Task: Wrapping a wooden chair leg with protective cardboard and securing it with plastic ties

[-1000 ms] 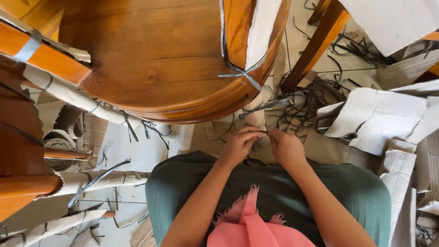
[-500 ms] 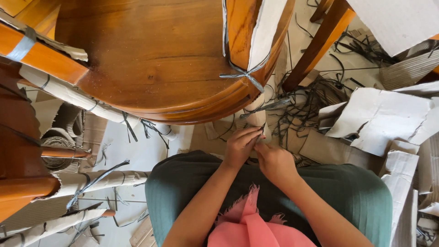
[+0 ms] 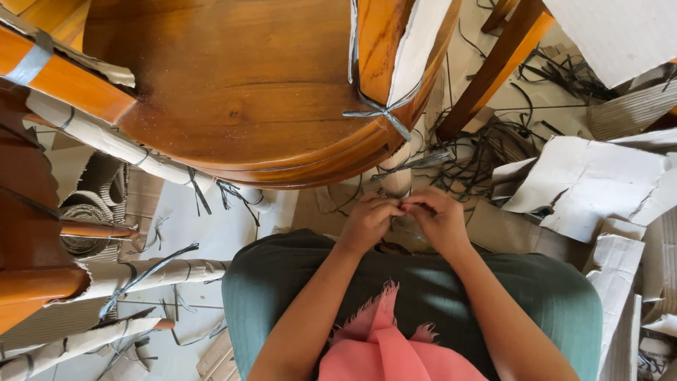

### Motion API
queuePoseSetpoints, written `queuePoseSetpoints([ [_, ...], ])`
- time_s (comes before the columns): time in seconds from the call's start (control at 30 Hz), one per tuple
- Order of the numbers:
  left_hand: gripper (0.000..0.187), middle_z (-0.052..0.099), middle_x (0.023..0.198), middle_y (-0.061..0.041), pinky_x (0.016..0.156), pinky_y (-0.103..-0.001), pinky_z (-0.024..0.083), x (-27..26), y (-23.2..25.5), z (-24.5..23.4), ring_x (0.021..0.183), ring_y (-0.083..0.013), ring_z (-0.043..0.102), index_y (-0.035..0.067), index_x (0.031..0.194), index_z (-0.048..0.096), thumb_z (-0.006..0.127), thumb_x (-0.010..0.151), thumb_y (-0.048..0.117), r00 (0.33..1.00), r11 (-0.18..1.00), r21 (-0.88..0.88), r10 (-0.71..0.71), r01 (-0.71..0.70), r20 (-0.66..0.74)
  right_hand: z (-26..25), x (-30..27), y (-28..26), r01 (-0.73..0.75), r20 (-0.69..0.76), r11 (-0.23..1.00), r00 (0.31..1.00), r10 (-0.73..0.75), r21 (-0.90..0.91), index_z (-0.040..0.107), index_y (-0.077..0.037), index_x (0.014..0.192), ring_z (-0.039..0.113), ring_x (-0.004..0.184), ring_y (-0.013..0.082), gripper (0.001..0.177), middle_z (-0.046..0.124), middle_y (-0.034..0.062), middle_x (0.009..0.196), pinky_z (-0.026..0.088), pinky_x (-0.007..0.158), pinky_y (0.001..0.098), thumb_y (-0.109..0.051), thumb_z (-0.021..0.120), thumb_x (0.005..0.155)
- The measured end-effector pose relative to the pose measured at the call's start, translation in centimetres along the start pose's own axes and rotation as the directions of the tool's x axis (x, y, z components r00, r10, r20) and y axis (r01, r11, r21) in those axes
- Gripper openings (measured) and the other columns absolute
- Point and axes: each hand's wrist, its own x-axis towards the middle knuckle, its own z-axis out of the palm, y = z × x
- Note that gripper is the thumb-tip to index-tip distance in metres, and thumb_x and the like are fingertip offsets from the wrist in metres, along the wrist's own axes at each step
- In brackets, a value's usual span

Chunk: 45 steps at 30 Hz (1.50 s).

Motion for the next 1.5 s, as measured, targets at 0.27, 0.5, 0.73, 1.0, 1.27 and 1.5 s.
queuePoseSetpoints([
  [0.27, 0.019, 0.079, 0.092, -0.008, 0.068, -0.030, 0.060, -1.5, -1.9, 1.2, 0.075, -0.0224, 0.075, 0.008, 0.103, 0.068, 0.062, 0.095, -0.008, 0.956, 0.955, -0.081, -0.291, 0.287, -0.042, -0.1, -0.3, -0.3, 0.039, 0.010, 0.995, 0.999, -0.038, -0.095, 0.080, -0.010, 0.098, 0.070, 0.069, 0.0230, 0.017, 0.073, 0.0077, 0.081, 0.055, 0.062, 0.0342, 0.004, 0.071, 0.094],
  [0.5, 0.013, 0.076, 0.085, -0.015, 0.061, -0.035, 0.062, -0.8, -1.3, 0.6, 0.068, -0.0246, 0.076, 0.005, 0.102, 0.064, 0.053, 0.101, -0.002, 0.875, 0.873, -0.144, -0.478, 0.465, -0.075, 0.8, -1.2, 1.4, 0.446, 0.227, 0.794, 0.895, -0.385, -0.413, 0.075, -0.002, 0.100, 0.064, 0.066, 0.0283, 0.014, 0.062, 0.0124, 0.086, 0.053, 0.055, 0.0337, 0.007, 0.067, 0.094],
  [0.73, 0.023, 0.073, 0.084, -0.017, 0.049, -0.037, 0.056, -0.3, -1.9, 0.1, 0.058, -0.0274, 0.072, 0.004, 0.123, 0.049, 0.058, 0.105, 0.013, 0.857, 0.862, -0.042, -0.506, 0.505, -0.094, 2.1, -1.5, 2.5, 0.464, 0.216, 0.759, 0.885, -0.412, -0.456, 0.072, -0.002, 0.108, 0.057, 0.071, 0.0214, 0.017, 0.056, 0.0079, 0.089, 0.051, 0.062, 0.0313, 0.006, 0.060, 0.100],
  [1.0, 0.071, 0.066, 0.091, -0.014, 0.050, -0.030, 0.051, -1.5, -4.0, 1.0, 0.057, -0.0194, 0.062, 0.012, 0.165, 0.013, 0.049, 0.104, 0.003, 0.846, 0.846, -0.015, -0.533, 0.534, 0.018, 2.9, -1.7, 2.6, 0.298, 0.228, 0.802, 0.951, -0.207, -0.517, 0.066, -0.006, 0.092, 0.050, 0.067, 0.0216, 0.016, 0.046, 0.0053, 0.083, 0.048, 0.059, 0.0308, 0.007, 0.060, 0.097],
  [1.27, 0.022, 0.066, 0.108, -0.007, 0.085, -0.043, 0.058, 0.0, -0.4, -2.9, 0.105, -0.0292, 0.067, 0.017, 0.115, 0.063, 0.056, 0.096, 0.027, 0.623, 0.633, 0.042, -0.770, 0.773, 0.138, 2.7, -2.3, 4.9, -0.079, 0.158, 0.970, 0.981, 0.117, -0.232, 0.070, -0.006, 0.096, 0.063, 0.075, 0.0295, 0.010, 0.055, 0.0087, 0.082, 0.050, 0.067, 0.0375, -0.001, 0.063, 0.100],
  [1.5, 0.030, 0.074, 0.105, -0.023, 0.081, -0.033, 0.063, -2.8, 0.9, 1.4, 0.098, -0.0312, 0.075, -0.002, 0.111, 0.075, 0.078, 0.093, 0.022, 0.236, 0.001, -0.651, -0.932, 0.759, 0.274, 2.7, -2.0, 2.4, -0.168, 0.096, 0.973, 0.978, 0.184, -0.156, 0.075, -0.005, 0.098, 0.067, 0.075, 0.0286, 0.012, 0.062, 0.0120, 0.079, 0.053, 0.070, 0.0371, 0.002, 0.066, 0.097],
])
